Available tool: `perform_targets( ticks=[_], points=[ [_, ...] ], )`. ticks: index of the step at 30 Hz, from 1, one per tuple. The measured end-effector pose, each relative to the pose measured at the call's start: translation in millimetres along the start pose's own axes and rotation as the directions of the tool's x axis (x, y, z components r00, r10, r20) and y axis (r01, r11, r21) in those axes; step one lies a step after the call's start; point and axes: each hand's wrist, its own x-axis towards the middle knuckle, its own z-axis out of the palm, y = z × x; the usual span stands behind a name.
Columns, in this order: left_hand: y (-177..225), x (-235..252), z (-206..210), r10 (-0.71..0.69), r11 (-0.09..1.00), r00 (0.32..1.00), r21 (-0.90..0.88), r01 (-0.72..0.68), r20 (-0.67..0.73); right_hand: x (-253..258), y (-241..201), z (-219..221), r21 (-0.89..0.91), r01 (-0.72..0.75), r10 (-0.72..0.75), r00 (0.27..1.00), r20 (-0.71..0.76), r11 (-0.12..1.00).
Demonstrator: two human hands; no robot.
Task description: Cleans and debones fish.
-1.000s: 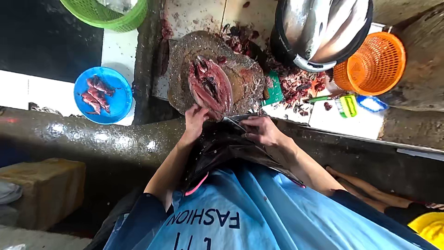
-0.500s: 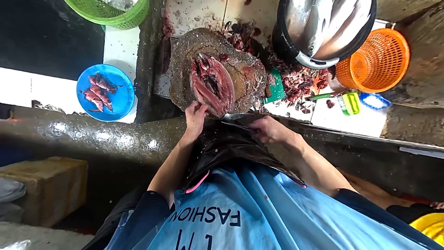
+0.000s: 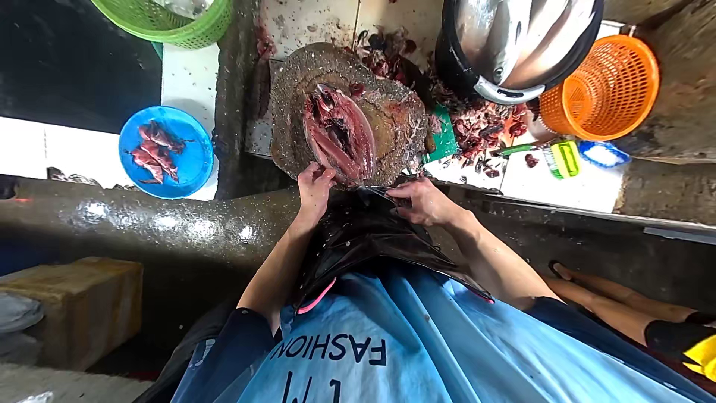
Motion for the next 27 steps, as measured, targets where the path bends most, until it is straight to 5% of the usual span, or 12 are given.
perform_targets(
  ticks=[9, 13, 19, 27],
  points=[
    [-2.2, -5.4, 1.4, -0.033, 0.999, 0.999, -0.011, 0.033, 0.020, -17.3, 2.7, -5.6, -0.021, -0.040, 0.043, 0.990, 0.134, 0.999],
    [8.3, 1.4, -3.4, -0.057, 0.991, 0.998, -0.124, 0.052, -0.031, -39.0, 13.5, -3.0, -0.030, -0.185, 0.186, 0.945, 0.269, 0.982],
    [6.8, -1.0, -3.2, -0.103, 0.973, 0.994, -0.207, 0.106, 0.028, -46.1, 0.4, -14.9, 0.174, -0.051, 0.071, 0.991, -0.109, 0.983],
    [8.4, -0.8, -1.8, -0.029, 0.991, 0.998, -0.127, 0.035, 0.051, 8.3, -3.1, 1.8, 0.051, 0.013, -0.010, 0.998, -0.059, 0.999]
  ],
)
